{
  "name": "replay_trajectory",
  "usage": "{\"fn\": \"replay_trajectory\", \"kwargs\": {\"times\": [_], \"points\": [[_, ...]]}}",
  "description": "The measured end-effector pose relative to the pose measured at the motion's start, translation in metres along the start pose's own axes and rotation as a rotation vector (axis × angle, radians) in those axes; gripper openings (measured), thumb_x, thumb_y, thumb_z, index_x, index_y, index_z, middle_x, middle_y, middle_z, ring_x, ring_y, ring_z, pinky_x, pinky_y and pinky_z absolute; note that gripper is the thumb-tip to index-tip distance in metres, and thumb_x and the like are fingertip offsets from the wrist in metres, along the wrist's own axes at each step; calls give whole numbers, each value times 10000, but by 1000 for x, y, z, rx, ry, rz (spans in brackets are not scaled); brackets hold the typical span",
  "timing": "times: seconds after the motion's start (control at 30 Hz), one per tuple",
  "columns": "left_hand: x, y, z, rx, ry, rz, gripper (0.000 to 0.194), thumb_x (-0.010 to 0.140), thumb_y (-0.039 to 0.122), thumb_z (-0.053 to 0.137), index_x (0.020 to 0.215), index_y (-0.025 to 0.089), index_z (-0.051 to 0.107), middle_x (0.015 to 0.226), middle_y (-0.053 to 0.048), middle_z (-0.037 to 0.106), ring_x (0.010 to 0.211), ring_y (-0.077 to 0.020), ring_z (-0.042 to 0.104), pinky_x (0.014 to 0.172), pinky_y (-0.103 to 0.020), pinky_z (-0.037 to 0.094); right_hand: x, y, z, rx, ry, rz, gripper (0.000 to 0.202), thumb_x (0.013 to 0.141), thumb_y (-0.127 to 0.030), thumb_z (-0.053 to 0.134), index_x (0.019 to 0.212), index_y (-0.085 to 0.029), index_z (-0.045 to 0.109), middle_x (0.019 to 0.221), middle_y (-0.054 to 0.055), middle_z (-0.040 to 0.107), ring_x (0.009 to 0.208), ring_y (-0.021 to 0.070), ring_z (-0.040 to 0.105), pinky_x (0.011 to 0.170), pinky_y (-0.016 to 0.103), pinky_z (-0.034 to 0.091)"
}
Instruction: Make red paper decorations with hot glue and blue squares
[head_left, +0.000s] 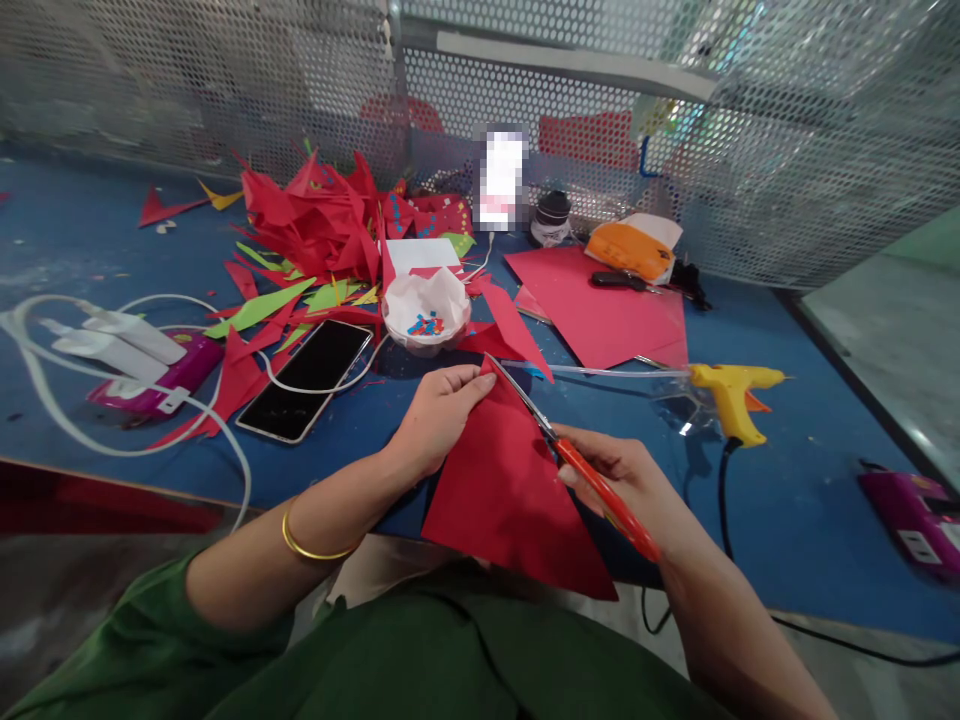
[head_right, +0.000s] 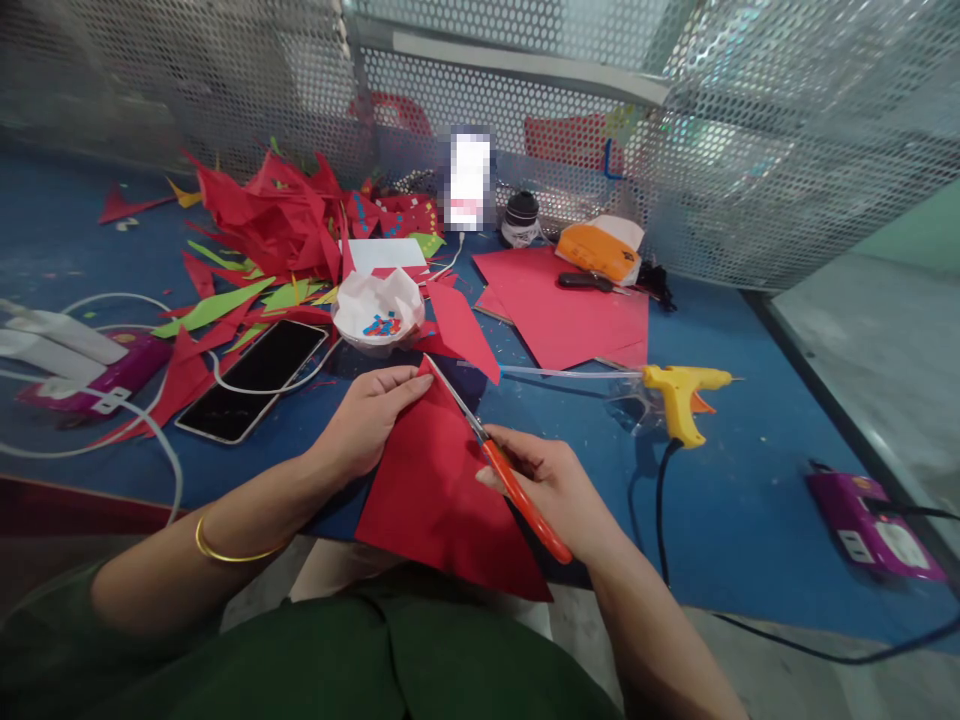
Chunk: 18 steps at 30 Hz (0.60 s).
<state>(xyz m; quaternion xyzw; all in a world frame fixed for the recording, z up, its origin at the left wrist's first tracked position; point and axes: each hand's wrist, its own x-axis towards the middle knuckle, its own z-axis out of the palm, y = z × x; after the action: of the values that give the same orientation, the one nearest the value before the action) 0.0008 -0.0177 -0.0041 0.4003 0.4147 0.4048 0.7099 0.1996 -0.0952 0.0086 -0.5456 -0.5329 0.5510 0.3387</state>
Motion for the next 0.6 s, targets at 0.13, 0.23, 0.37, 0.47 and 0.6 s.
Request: {"fn": "replay_trajectory", "kwargs": {"times": [0.13,0.23,0.37,0.47,0.6], "points": [[0,1,0,-22,1,1,192,773,338,720,705,170,657,593,17,620,519,-112,572,523,-212,436,-2,5,-1,49,41,-42,564,754,-534,756,1166,-150,715,653,-13,553,510,76,392,435,206,311],[2,2,-2,-57,21,4,188,769,321,725,693,165,656,591,13,624,528,-113,583,539,-214,458,-5,12,-4,114,89,-99,572,787,-543,726,1205,-155,685,670,-14,563,458,58,366,404,207,305],[7,4,-5,-142,41,-40,129,760,264,716,711,156,664,629,-15,676,530,-117,604,551,-219,487,-12,21,-9,16,228,-165,530,783,-492,739,1215,-191,675,763,9,653,555,109,554,524,245,484],[9,7,-6,-166,63,-47,77,728,217,719,737,150,681,652,-25,702,534,-125,624,563,-227,510,-18,28,-13,-188,350,-133,540,753,-432,746,1233,-203,651,1026,61,737,868,209,702,794,340,575],[11,12,-7,-114,98,9,107,691,155,712,798,144,711,678,-27,725,573,-138,653,633,-262,549,-34,39,-24,-476,435,-78,490,787,-414,653,1238,-222,628,1069,66,755,945,242,722,862,395,572]]}}
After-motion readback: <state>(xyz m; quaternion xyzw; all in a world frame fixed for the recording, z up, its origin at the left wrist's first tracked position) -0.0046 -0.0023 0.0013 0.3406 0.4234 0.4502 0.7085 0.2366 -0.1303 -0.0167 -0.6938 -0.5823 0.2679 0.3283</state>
